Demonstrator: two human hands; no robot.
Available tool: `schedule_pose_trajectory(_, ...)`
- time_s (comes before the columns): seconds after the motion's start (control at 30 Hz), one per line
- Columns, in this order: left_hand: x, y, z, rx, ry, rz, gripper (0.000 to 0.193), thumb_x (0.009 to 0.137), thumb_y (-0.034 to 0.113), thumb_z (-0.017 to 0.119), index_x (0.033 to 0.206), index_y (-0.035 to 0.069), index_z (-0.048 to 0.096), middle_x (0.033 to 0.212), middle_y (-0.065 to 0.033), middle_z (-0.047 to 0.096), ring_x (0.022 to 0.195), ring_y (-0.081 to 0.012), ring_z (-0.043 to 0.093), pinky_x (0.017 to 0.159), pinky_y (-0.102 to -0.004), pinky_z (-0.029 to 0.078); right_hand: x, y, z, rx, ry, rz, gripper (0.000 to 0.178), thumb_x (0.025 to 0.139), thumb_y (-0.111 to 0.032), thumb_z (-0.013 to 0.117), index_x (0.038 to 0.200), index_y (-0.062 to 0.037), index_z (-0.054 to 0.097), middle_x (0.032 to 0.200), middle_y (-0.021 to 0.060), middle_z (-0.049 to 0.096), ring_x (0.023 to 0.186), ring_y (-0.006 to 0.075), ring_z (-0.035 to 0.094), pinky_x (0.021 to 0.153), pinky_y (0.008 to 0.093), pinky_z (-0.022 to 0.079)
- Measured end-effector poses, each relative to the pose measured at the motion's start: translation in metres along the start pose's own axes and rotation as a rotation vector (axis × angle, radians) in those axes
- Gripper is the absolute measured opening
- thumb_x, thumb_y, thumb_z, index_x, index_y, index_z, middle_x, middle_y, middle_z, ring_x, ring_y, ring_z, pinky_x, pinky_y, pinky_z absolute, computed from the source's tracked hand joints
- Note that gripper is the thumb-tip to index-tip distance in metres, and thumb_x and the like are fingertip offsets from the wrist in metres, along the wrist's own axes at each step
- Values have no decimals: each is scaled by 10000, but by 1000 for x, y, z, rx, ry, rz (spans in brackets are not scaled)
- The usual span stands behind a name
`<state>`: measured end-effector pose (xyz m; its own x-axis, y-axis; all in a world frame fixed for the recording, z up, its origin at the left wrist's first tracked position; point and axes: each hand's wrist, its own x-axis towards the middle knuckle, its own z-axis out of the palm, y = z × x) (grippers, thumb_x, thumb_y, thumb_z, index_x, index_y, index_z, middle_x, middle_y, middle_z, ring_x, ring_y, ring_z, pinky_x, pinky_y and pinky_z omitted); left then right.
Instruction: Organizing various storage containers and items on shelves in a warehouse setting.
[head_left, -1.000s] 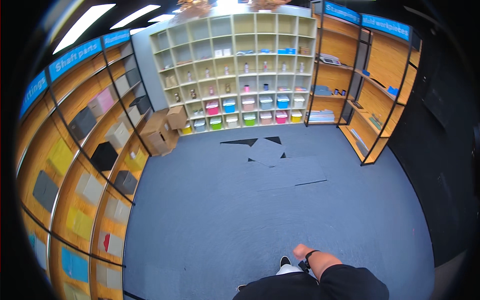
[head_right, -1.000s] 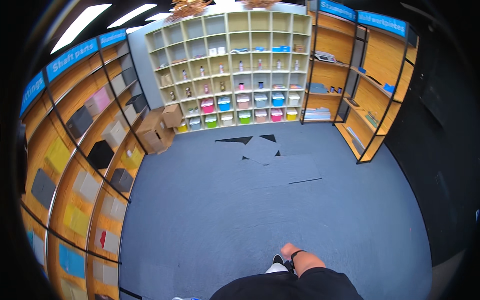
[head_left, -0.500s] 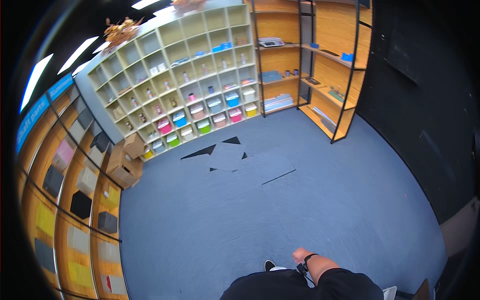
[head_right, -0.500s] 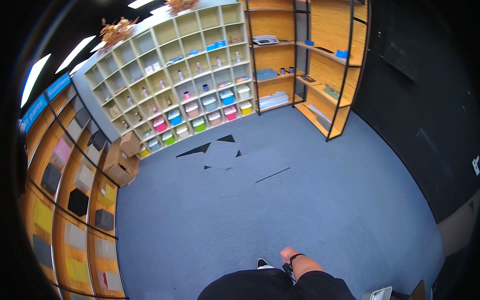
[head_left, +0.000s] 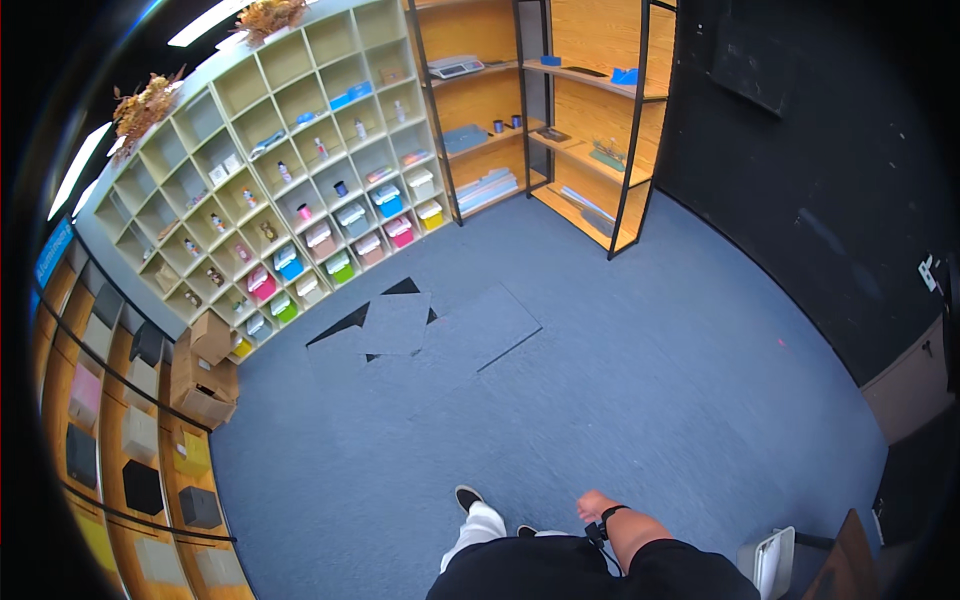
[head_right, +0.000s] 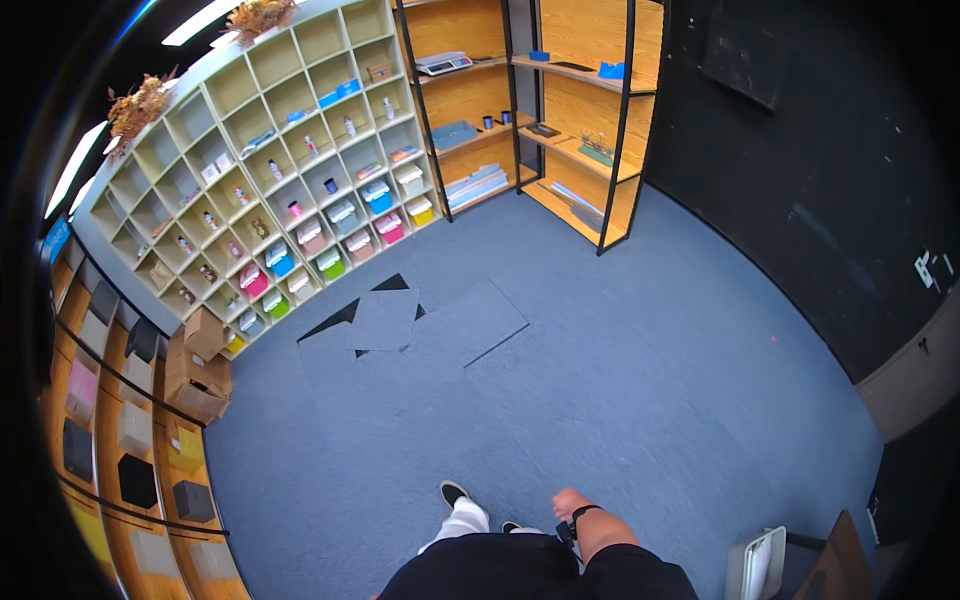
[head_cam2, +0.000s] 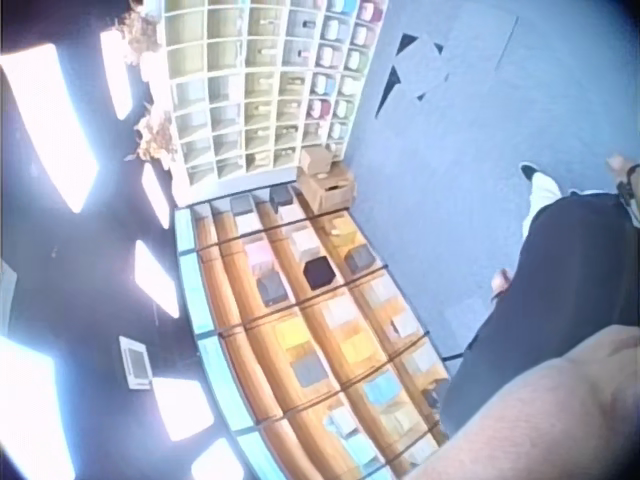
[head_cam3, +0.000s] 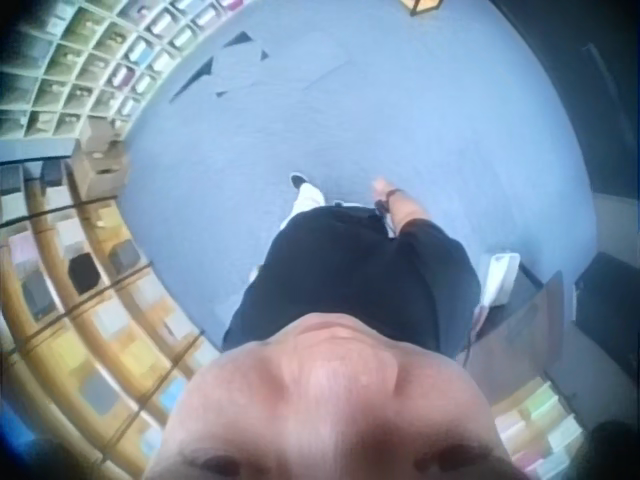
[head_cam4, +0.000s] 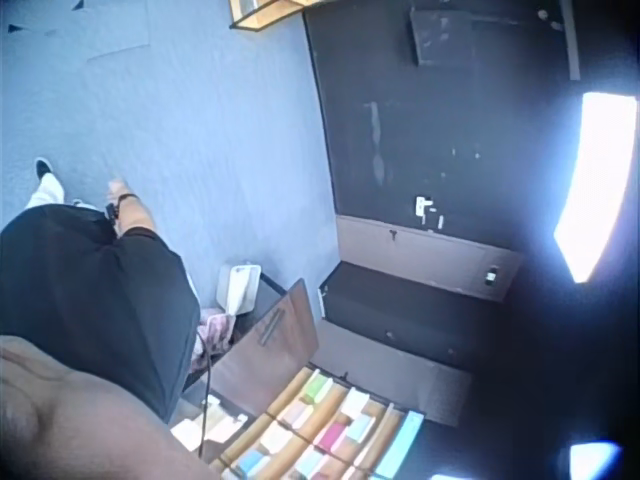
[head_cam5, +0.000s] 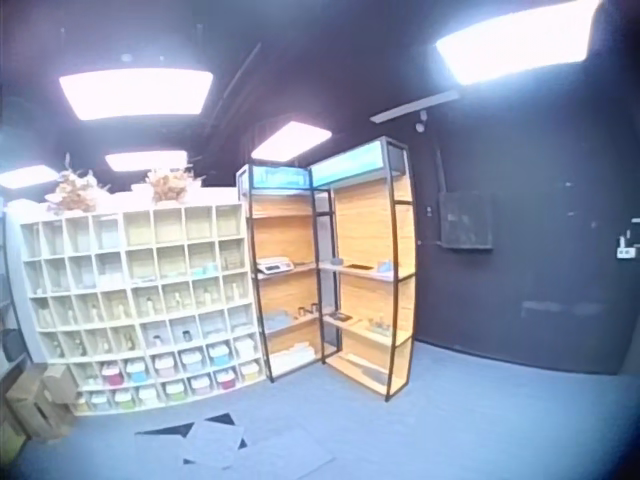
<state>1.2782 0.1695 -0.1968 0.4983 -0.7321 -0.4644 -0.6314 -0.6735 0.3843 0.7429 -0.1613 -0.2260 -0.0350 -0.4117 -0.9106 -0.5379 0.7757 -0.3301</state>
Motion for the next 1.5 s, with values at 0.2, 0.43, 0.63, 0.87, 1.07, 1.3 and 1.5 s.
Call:
schedule_pose_trajectory(0.2,73,12,-8,84,-113,2,262,896,294,603,905,40,666,745,-113,644,716,-263,653,655,-378,529,13,-6,-25,26,-35,92,177,895,-204,571,951,-60,658,954,78,682,827,211,678,655,394,581)
schedule_pose_trajectory(0.43,214,83,-33,-1206,-262,-595,75,830,92,585,770,91,539,632,-45,538,540,-155,544,520,-308,512,42,-56,-61,-1065,-169,-288,182,892,-170,551,991,-59,656,896,92,661,765,222,659,623,409,558)
schedule_pose_trajectory(0.63,291,171,-111,-1233,-109,-462,20,830,70,562,818,69,546,682,-44,541,582,-158,559,541,-296,516,2,-197,-57,249,234,-252,176,872,-151,545,932,-24,650,831,119,656,708,237,660,606,400,560)
schedule_pose_trajectory(0.87,307,187,-149,-1222,-42,-483,98,844,96,584,940,81,577,862,-58,588,694,-182,597,583,-315,516,38,-198,-64,87,118,-198,166,867,-152,548,880,-14,640,786,122,639,664,244,643,590,406,558)
schedule_pose_trajectory(1.07,280,135,-80,-1220,-39,-780,24,851,73,561,866,91,557,756,-61,588,640,-184,601,544,-345,527,91,-166,-79,279,64,153,166,917,-98,496,899,12,619,805,153,638,581,256,611,490,403,524)
schedule_pose_trajectory(1.3,185,144,-62,-1213,87,-975,63,875,76,521,825,58,556,671,-65,564,534,-177,571,452,-326,484,251,-236,-131,58,-813,-20,153,897,-134,522,809,-39,605,800,107,625,705,229,620,550,367,520)
schedule_pose_trajectory(1.5,136,214,-82,-1603,555,-954,38,884,85,537,880,58,564,745,-58,586,607,-173,591,545,-308,511,226,-492,-67,-259,-196,-170,139,875,-124,540,877,-33,644,835,103,662,705,217,664,567,344,553)
